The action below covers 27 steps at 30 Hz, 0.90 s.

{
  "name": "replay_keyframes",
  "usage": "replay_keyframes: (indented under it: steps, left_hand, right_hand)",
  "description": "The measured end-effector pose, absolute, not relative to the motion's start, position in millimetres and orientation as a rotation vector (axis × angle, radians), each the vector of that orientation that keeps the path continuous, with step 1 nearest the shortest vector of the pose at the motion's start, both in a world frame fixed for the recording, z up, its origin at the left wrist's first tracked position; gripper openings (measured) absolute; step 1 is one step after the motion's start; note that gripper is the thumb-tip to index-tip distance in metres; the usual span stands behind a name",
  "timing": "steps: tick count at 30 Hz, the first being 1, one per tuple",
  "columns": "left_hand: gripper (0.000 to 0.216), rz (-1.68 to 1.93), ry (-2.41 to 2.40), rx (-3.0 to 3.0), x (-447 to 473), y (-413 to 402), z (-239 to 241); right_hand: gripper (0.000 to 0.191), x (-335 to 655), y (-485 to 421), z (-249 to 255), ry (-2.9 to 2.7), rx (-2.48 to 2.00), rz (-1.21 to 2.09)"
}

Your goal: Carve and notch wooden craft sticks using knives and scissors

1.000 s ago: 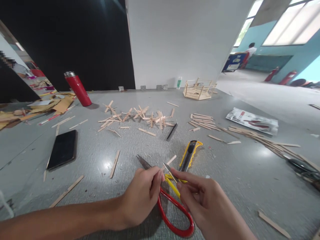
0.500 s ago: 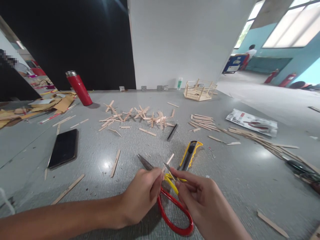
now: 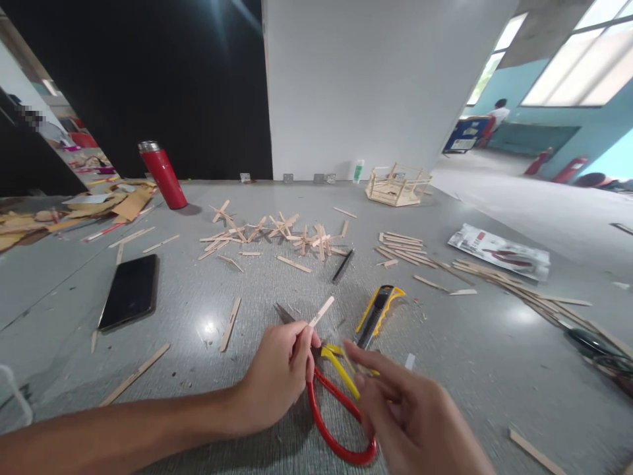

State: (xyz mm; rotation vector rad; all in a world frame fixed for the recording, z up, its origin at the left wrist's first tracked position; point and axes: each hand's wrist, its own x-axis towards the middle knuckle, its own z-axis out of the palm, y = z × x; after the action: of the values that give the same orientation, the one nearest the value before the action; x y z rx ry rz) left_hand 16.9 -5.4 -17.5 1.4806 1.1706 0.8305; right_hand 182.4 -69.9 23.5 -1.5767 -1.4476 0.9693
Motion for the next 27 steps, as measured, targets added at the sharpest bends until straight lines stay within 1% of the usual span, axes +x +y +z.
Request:
replay_keyframes:
  steps: [4, 6, 9, 13, 17, 22, 27]
  left_hand:
    - [0.044, 0.859, 1.158, 1.410, 15.9, -12.7, -15.4]
    - [0.044, 0.863, 1.136, 1.408, 15.4, -14.2, -14.6]
    - [0.046, 0.853, 1.087, 1.421, 14.3, -15.4, -13.2]
    - [0.048, 0.840, 1.021, 1.462, 11.5, -20.8, -11.3]
    - [0.046, 0.833, 0.993, 1.461, 9.8, -26.9, -10.6]
    - [0.045, 0.822, 0.966, 1.456, 10.4, -30.4, -6.3]
    - [0.047, 0.831, 0.982, 1.499, 11.2, -33.2, -1.0]
  right_hand:
    - [0.045, 201.2, -62.0, 49.7, -1.255, -1.593, 0.751]
    - [0.046, 210.6, -54.6, 57.3, -1.211, -1.541, 0.693]
    - [0.047, 221.3, -41.6, 54.0, -1.240, -1.527, 0.699]
    - [0.051, 228.5, -26.3, 34.5, -1.335, -1.590, 0.647]
    - [0.060, 226.9, -19.1, 18.9, -1.385, -1.648, 0.762]
    - [0.053, 216.9, -19.4, 10.8, -1.392, -1.682, 0.944]
    - [0.057, 211.8, -21.1, 7.8, -1.357, -1.707, 1.010]
